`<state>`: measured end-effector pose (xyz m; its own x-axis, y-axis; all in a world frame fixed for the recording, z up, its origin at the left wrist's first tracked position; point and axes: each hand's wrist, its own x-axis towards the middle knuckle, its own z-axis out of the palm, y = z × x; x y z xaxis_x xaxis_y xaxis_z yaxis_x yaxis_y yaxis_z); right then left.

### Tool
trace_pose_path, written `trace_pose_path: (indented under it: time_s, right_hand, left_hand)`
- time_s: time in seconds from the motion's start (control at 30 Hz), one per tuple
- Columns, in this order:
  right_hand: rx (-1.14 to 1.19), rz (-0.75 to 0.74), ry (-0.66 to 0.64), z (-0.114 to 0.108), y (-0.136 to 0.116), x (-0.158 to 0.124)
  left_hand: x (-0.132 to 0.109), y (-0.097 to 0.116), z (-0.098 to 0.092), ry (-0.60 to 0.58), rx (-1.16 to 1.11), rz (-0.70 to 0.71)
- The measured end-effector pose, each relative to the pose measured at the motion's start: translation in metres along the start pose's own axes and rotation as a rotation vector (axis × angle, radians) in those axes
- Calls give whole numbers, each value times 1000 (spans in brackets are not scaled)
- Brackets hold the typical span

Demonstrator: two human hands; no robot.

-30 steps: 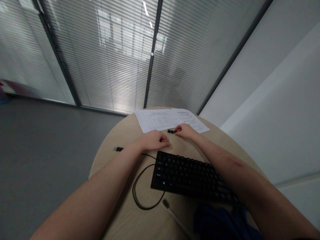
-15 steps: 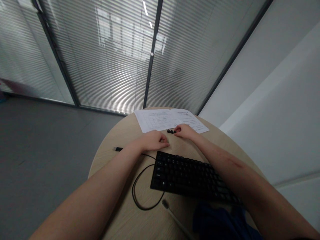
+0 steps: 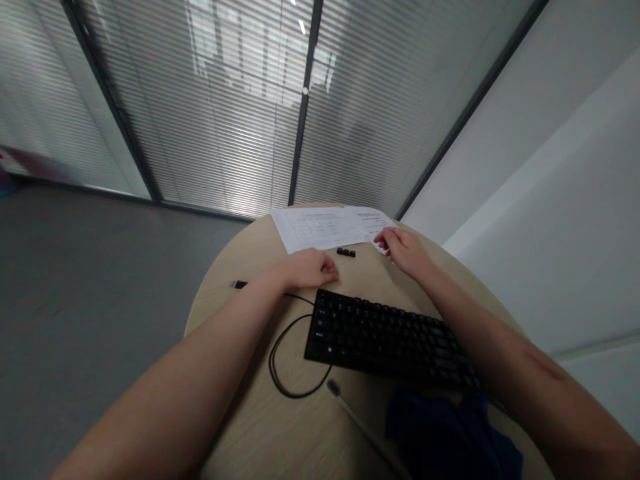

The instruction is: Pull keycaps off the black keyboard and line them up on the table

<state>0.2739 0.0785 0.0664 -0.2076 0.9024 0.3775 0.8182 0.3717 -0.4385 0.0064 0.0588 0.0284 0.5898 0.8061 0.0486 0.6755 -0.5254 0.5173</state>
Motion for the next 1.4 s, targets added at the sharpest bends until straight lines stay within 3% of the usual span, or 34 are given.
trace_pose_path:
  time_s: [0.1,0.17,0.33,0.57,0.63,0.87,1.13,1.4]
  right_hand:
    - [36,43,148,-21,-12,-38]
    - [149,103,155,-26,-19,-57]
    - [507,213,-120,-17,-26,-70]
    - [690,159,-491,-8,-15,-73]
    - [738,126,-542,-3,-12,-74]
    - [573,-31,-266,14,-14,-81]
    - [389,-137,-247,19,-22,-88]
    - [445,-86,-280,25,-17,-88]
  left_hand:
    - [0,2,1,-37,12,20]
    - [0,5,2,-74,17,15]
    - [-2,13,6,-135,34,-11]
    - [-2,14,7,-189,-15,-26]
    - [-2,13,8,-199,-30,-29]
    - [-2,8,9,-206,-58,-43]
    - [-1,4,12,-216,-83,-20]
    - [-3,13,9,-230,-58,-59]
